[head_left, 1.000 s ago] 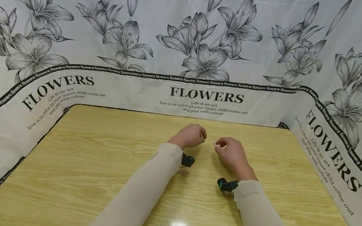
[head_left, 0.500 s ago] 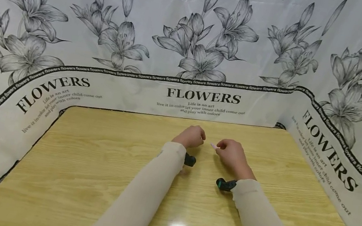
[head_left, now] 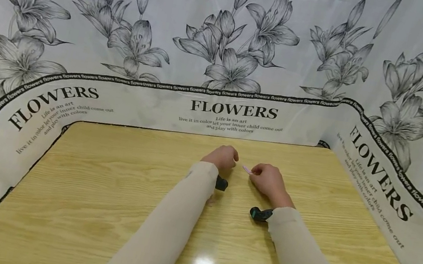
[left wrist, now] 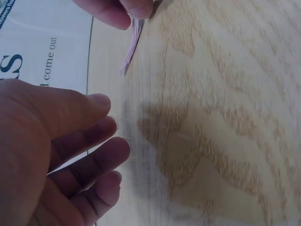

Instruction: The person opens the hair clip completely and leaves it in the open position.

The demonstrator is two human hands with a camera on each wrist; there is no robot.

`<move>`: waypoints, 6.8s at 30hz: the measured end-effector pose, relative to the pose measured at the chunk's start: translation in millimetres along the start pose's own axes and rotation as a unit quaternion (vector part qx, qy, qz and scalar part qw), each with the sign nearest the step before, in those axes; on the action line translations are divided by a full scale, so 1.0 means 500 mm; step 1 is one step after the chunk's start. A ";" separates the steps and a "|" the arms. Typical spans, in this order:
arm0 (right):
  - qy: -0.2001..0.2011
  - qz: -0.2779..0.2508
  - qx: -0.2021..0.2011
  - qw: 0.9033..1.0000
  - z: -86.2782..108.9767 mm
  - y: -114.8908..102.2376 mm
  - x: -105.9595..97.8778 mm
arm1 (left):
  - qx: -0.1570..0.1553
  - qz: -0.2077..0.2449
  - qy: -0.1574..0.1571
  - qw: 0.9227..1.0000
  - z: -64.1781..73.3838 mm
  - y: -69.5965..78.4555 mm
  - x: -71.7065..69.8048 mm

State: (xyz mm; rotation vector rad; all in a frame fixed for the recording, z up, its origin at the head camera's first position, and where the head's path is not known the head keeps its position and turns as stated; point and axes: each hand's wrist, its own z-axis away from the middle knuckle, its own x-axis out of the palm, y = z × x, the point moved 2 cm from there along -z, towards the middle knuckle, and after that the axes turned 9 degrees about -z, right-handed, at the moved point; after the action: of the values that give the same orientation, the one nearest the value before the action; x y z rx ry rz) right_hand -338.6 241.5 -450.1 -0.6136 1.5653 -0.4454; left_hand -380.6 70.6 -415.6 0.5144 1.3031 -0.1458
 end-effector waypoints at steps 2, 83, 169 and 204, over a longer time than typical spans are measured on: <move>0.002 0.005 0.006 1.000 0.002 0.003 0.003 | 0.009 0.000 -0.004 1.000 -0.001 0.004 0.006; 0.068 -0.144 0.055 0.986 0.014 -0.001 -0.011 | 0.056 0.152 0.111 0.981 0.000 0.010 0.024; -0.035 -0.275 -0.049 0.960 0.070 -0.163 0.084 | 0.041 0.305 0.119 0.944 0.208 -0.170 0.036; -0.057 -0.296 -0.081 0.950 0.078 -0.170 0.091 | 0.040 0.377 0.128 0.916 0.229 -0.174 0.051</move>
State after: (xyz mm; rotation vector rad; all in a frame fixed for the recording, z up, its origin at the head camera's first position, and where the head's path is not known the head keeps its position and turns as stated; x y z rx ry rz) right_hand -290.8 150.3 -436.8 -1.2260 1.2966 -0.7176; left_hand -306.3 -51.6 -444.3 1.0995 1.2656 0.5305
